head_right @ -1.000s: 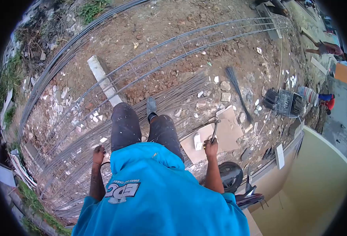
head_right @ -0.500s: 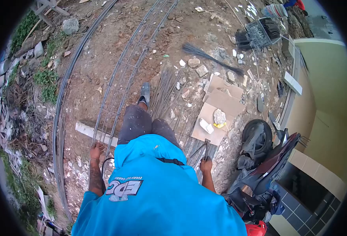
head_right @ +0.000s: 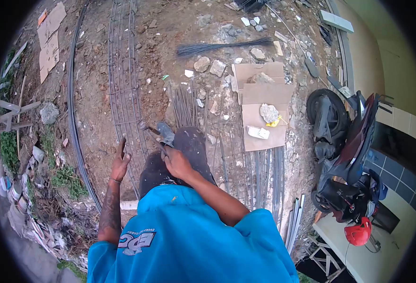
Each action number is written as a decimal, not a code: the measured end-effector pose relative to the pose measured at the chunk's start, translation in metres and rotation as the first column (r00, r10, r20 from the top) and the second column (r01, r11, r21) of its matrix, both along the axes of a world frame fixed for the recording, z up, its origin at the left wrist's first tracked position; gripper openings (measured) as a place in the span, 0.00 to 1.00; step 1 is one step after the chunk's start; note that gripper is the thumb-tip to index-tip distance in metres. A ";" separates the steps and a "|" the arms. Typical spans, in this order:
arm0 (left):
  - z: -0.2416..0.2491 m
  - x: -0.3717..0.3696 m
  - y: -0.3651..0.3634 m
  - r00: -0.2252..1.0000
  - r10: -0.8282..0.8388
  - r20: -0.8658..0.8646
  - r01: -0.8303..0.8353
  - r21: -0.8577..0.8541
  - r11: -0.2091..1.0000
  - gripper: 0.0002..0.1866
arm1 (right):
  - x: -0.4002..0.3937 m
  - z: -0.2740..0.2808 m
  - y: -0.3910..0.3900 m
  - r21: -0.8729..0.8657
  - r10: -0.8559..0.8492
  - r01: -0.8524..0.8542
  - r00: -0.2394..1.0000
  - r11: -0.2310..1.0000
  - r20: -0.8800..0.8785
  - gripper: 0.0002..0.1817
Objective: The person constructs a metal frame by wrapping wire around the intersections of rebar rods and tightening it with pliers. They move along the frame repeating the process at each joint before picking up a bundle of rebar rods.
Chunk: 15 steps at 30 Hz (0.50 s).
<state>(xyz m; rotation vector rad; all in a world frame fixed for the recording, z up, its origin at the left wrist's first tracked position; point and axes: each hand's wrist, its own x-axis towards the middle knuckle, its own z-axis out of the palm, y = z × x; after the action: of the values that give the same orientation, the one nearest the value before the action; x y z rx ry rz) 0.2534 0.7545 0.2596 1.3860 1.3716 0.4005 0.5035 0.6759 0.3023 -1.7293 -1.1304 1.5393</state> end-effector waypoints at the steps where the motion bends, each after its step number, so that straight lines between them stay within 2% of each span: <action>1: -0.009 0.019 0.004 0.995 -0.038 0.096 0.030 0.082 0.996 0.41 | -0.017 -0.009 -0.002 0.068 0.000 -0.003 0.999 0.998 0.041 0.04; 2: -0.013 0.038 0.013 0.994 -0.053 0.097 0.047 0.064 0.997 0.41 | -0.028 -0.014 -0.002 0.129 0.006 -0.012 0.999 0.992 0.042 0.06; 3: -0.011 0.057 0.021 0.992 0.032 0.126 -0.022 -0.079 0.997 0.39 | -0.036 -0.018 -0.002 0.119 -0.035 0.033 0.999 0.992 0.016 0.07; 4: -0.009 0.073 0.019 0.984 0.126 0.130 -0.093 -0.235 0.968 0.36 | -0.039 -0.024 -0.002 0.004 -0.077 0.077 0.996 0.997 -0.034 0.08; 5: -0.014 0.093 0.013 0.990 0.137 0.024 -0.129 -0.207 0.970 0.26 | -0.036 -0.033 -0.002 -0.059 -0.061 0.059 0.998 0.997 -0.036 0.08; 6: -0.029 0.107 0.007 0.992 0.123 0.017 -0.116 -0.222 0.968 0.26 | -0.036 -0.059 -0.011 0.034 -0.087 0.089 0.994 0.995 -0.060 0.08; 8: -0.060 0.125 -0.019 0.975 0.215 0.052 -0.177 -0.393 0.902 0.15 | -0.018 -0.099 -0.017 0.072 -0.039 0.052 0.985 0.996 -0.168 0.11; 9: -0.079 0.136 -0.026 0.914 0.399 0.079 -0.291 -0.560 0.776 0.12 | 0.008 -0.115 -0.007 0.060 -0.049 0.060 0.984 0.996 -0.170 0.11; 10: -0.097 0.144 -0.037 0.818 0.572 0.055 -0.370 -0.710 0.598 0.09 | 0.048 -0.125 0.006 -0.052 0.139 -0.158 0.955 0.986 -0.263 0.12; 11: -0.122 0.152 -0.047 0.704 0.707 0.071 -0.420 -0.761 0.495 0.07 | 0.088 -0.151 0.014 -0.127 0.307 -0.375 0.878 0.918 -0.367 0.14; 12: -0.147 0.157 -0.060 0.560 0.826 0.063 -0.456 -0.809 0.371 0.05 | 0.119 -0.205 0.001 -0.158 -0.025 -0.019 0.962 0.987 -0.272 0.16; 13: -0.171 0.157 -0.071 0.499 0.866 -0.008 -0.516 -0.806 0.290 0.05 | 0.156 -0.261 -0.005 -0.338 -0.294 0.294 0.954 0.894 0.054 0.16; 14: -0.197 0.154 -0.079 0.497 0.867 -0.021 -0.522 -0.806 0.280 0.05 | 0.194 -0.328 -0.014 -0.236 -0.482 0.582 0.794 0.778 0.370 0.12; 15: -0.217 0.149 -0.090 0.493 0.867 -0.069 -0.544 -0.802 0.245 0.05 | 0.232 -0.430 -0.063 -0.202 -0.560 0.699 0.684 0.686 0.467 0.10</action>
<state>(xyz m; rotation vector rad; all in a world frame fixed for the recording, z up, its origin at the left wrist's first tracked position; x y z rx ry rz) 0.4026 0.6643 0.0425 -0.1681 1.5004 0.5888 0.7355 0.6124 -0.1279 -2.4096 -0.2686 1.0200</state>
